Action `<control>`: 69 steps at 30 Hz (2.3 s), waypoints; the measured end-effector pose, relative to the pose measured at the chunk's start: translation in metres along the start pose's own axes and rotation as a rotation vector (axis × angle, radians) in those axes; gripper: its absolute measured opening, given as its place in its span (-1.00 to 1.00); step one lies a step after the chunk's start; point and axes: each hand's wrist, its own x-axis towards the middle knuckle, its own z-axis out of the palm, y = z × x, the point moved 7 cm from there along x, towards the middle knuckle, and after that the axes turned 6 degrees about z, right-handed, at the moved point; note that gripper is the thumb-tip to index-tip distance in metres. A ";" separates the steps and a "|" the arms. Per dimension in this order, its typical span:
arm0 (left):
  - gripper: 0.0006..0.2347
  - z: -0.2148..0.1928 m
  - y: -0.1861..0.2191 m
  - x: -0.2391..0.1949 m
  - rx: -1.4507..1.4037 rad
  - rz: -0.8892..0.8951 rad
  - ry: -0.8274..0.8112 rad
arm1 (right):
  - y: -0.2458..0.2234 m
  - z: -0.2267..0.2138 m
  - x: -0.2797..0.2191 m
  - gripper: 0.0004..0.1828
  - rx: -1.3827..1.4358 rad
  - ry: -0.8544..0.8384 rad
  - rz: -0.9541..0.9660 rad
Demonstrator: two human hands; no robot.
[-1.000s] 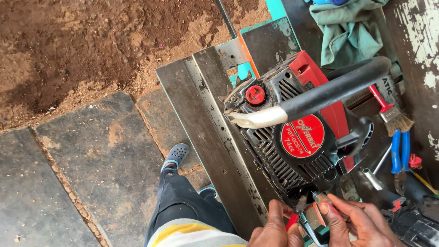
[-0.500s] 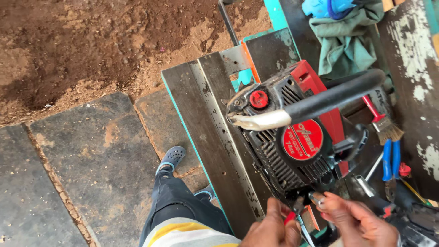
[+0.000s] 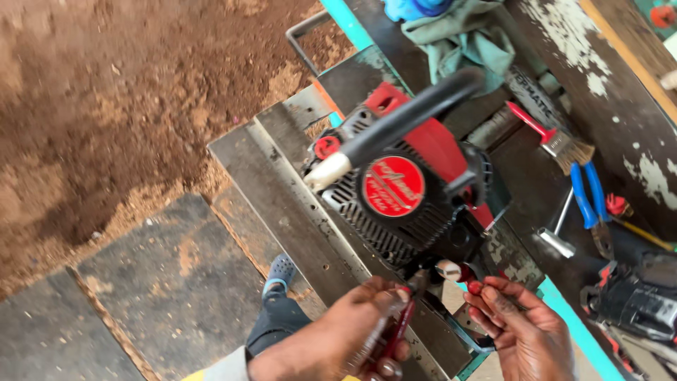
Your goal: The person uses pliers to remove a spark plug from a small red engine mounted on a workbench. They then use a socket wrench to tighten the spark plug before placing the tools back on the table.
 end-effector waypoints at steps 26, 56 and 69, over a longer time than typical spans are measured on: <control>-0.61 0.039 0.040 -0.041 0.177 -0.162 -0.106 | -0.017 0.031 0.012 -0.67 0.081 -0.381 0.208; -0.79 0.030 0.048 -0.018 0.388 -0.200 0.010 | 0.002 0.055 -0.031 -0.69 0.066 -0.304 0.104; -0.74 0.032 0.037 -0.023 0.338 -0.263 -0.040 | 0.002 0.085 -0.049 -0.70 -0.202 -0.399 -0.214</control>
